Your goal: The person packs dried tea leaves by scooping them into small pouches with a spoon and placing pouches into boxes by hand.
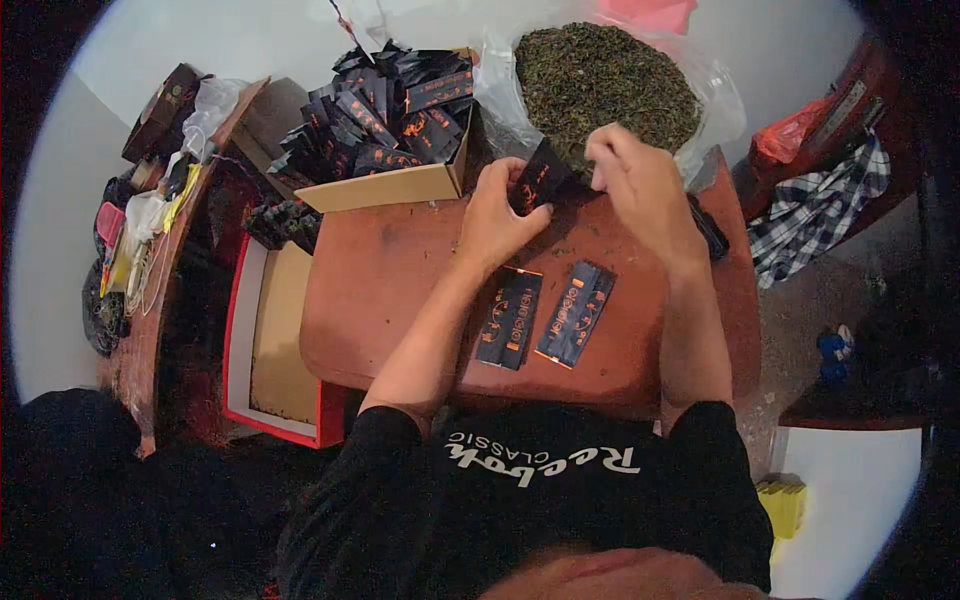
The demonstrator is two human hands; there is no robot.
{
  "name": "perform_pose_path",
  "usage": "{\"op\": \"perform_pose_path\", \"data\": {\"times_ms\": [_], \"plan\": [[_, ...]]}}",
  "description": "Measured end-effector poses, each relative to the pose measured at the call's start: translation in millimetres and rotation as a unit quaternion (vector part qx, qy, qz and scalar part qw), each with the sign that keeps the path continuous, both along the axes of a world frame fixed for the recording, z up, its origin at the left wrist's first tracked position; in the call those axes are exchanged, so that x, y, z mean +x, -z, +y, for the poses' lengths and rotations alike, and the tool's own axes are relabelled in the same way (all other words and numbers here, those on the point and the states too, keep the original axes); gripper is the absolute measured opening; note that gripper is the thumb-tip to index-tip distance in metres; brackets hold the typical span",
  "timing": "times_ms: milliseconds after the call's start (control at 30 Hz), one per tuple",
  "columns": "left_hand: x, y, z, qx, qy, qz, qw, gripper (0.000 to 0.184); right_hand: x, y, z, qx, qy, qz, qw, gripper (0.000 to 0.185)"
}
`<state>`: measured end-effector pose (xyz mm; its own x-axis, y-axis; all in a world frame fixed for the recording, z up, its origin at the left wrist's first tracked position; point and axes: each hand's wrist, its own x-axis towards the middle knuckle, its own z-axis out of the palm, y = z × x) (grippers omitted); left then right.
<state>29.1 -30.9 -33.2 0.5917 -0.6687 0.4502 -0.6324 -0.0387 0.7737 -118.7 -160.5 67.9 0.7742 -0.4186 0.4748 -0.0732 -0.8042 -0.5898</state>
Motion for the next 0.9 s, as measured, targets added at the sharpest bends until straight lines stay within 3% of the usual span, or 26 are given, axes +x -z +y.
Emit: {"op": "perform_pose_path", "data": {"times_ms": [100,300,433,633,733,900], "plan": [[1.0,2.5,-0.7,-0.008,0.003,0.010,1.000,0.059,1.1,2.2,7.0,-0.118,-0.025,-0.027,0.992,0.011],[2.2,6.9,-0.8,-0.024,0.013,0.027,0.999,0.057,-5.5,-6.6,-2.1,-0.068,-0.056,-0.101,0.991,0.012],[0.4,3.3,1.1,-0.030,0.017,0.027,0.999,0.055,-15.0,-14.9,-14.9,0.036,0.088,-0.122,0.988,0.021],[-0.5,4.4,0.6,-0.034,0.009,-0.001,0.999,0.053,-21.1,9.4,-66.2,-0.061,0.202,-0.022,0.977,0.031],[-0.6,5.3,0.2,-0.032,0.012,0.004,0.999,0.054,-13.1,23.7,-73.5,-0.053,0.222,0.010,0.974,0.031],[1.4,6.9,-0.1,-0.026,0.014,0.004,1.000,0.054,19.8,55.6,-72.8,0.150,0.164,-0.089,0.971,0.030]]}}
